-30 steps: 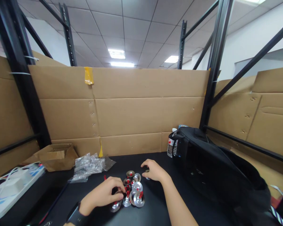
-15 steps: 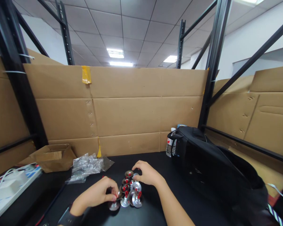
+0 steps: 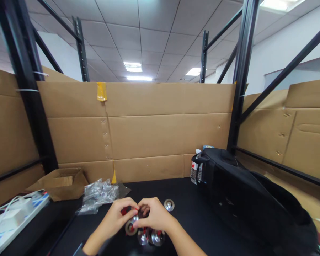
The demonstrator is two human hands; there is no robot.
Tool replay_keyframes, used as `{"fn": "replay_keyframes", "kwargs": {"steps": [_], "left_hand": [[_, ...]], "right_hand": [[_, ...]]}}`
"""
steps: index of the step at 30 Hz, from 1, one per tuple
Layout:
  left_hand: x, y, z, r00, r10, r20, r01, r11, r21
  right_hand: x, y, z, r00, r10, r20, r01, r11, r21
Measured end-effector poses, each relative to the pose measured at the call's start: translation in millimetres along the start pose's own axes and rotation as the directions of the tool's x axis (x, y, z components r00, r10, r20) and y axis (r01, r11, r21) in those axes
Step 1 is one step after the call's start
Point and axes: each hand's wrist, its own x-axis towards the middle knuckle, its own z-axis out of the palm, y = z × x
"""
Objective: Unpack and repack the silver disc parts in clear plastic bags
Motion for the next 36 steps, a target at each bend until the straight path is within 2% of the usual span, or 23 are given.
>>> {"fn": "replay_keyframes", "kwargs": {"steps": [3,5,9,11,14,17,25,28,31,34,36], "left_hand": [[1,2,6.0,0.999,0.023,-0.037,-0.023,1.000,-0.007],[2,1,9.7,0.996,0.023,-0.092,-0.024,1.000,-0.009],[4,-5,14.0,0.967,-0.062,-0.247,0.063,0.998,-0.002],[4,-8,15.6,0.967,-0.096,-0.236,0.098,0.995,-0.004],[4,-8,19.8,0.981,-0.102,-0.167,0.100,0.995,-0.021],[4,-8,26.0,0.974,-0.108,-0.199,0.101,0.994,-0.044],[5,-10,33.1,0.961,-0.145,-0.237,0.124,0.987,-0.102],[5,-8,29.2,0.964,-0.134,-0.229,0.134,0.991,-0.017],[6,-6,18.2,0.965,-0.117,-0.235,0.143,0.985,0.097],[5,-12,1.4,0.967,-0.102,-0.235,0.146,0.973,0.180],[2,-23,-9.4,0.979,-0.112,-0.167,0.150,0.962,0.230]], "right_hand": [[-1,-3,-2,0.996,-0.029,-0.080,0.016,0.988,-0.152],[0,-4,-3,0.992,-0.043,-0.123,0.019,0.982,-0.188],[5,4,-5,0.968,-0.020,-0.249,-0.019,0.988,-0.152],[9,10,-5,0.954,0.003,-0.300,-0.025,0.997,-0.071],[11,18,-2,0.963,0.034,-0.268,-0.002,0.993,0.119],[10,20,2,0.983,0.048,-0.177,-0.003,0.969,0.246],[8,17,5,0.994,0.027,-0.105,0.000,0.968,0.251],[9,20,2,0.990,0.037,-0.133,-0.016,0.988,0.156],[10,19,-9,0.980,0.024,-0.200,-0.037,0.997,-0.064],[8,13,-30,0.955,-0.029,-0.294,-0.068,0.946,-0.316],[3,12,-48,0.943,-0.047,-0.330,-0.119,0.878,-0.464]]}}
